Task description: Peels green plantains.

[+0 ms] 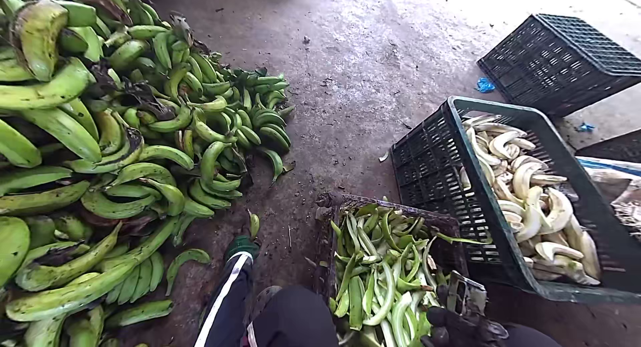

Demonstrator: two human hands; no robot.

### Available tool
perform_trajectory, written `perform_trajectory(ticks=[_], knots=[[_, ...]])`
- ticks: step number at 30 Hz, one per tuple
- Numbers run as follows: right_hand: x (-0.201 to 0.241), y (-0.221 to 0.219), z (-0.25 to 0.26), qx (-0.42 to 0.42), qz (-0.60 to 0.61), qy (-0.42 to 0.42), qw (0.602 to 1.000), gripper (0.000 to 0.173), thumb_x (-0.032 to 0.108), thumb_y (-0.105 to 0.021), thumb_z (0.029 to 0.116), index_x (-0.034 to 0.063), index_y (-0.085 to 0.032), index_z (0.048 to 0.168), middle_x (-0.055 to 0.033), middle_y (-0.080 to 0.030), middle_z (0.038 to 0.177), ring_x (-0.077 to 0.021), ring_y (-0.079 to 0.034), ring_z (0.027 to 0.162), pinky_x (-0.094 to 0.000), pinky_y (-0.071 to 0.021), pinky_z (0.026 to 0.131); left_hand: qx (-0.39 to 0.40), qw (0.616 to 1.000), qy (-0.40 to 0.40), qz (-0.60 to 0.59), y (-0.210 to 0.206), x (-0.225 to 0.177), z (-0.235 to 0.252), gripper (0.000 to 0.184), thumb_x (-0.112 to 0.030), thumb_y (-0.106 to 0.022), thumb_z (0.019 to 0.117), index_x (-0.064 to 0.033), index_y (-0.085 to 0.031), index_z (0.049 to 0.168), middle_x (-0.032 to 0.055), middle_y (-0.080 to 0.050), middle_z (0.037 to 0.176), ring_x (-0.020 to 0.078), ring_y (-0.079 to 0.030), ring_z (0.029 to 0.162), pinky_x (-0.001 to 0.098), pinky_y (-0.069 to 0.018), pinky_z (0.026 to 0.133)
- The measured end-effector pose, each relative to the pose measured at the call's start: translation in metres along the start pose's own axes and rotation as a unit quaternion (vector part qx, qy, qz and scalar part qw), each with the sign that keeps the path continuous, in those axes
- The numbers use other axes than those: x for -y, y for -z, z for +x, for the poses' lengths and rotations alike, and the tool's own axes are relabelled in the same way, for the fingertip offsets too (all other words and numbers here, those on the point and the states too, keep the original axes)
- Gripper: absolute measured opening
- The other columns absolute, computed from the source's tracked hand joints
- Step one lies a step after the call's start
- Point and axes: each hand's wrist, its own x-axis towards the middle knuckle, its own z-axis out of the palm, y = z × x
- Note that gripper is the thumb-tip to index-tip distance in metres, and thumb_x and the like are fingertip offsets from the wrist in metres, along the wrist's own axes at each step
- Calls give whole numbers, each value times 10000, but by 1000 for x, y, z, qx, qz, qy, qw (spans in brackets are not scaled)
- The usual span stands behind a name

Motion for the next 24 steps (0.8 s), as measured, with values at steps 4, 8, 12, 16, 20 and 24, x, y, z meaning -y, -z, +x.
perform_trajectory(ticks=[4,8,12,16,20,24], knots=[[1,6,-6,-5,22,11,1000,391,473,-384,1077,242,-656,1238,-19,-764,1006,-162,-732,802,-367,-622,749,-226,959,8,-169,-74,100,133,708,-341,-834,804,-30,-567,1381,249,-647,1263,410,-613,1200,598,-469,1041],[2,3,-13,-23,17,22,999,398,380,-288,1107,231,-643,1208,-11,-764,970,-160,-729,784,-370,-623,748,-300,810,-155,-479,-28,126,63,739,-82,-811,806,-29,-468,1459,157,-650,1265,219,-661,1098,418,-558,958],[4,-13,-22,-14,-22,32,999,435,355,-197,1111,166,-539,1302,-11,-742,972,-163,-709,758,-381,-618,731,-420,647,-356,-528,33,78,-45,632,-112,-790,827,17,-502,1374,38,-688,1118,57,-678,961,255,-590,854],[11,-30,-32,-20,16,74,997,430,284,-225,1105,78,-522,1339,-78,-737,968,-189,-712,700,-374,-629,659,-382,503,-619,-466,48,-4,-137,587,-122,-750,878,-89,-454,1384,-91,-656,1153,42,-658,994,243,-586,866],[29,-21,-45,-43,14,95,994,414,283,-239,1093,62,-577,1185,-77,-733,910,-185,-704,669,-366,-628,649,-160,588,-675,-416,-3,-73,-168,479,-146,-749,893,-122,-553,1330,-26,-695,1056,105,-684,899,297,-608,787],[38,4,-61,-96,49,73,992,429,292,-241,1107,55,-537,1307,-65,-698,909,-153,-670,669,-326,-605,623,-34,667,-602,-438,-61,-97,-170,542,-146,-730,866,-7,-517,1344,19,-691,1091,90,-676,908,274,-590,797]])
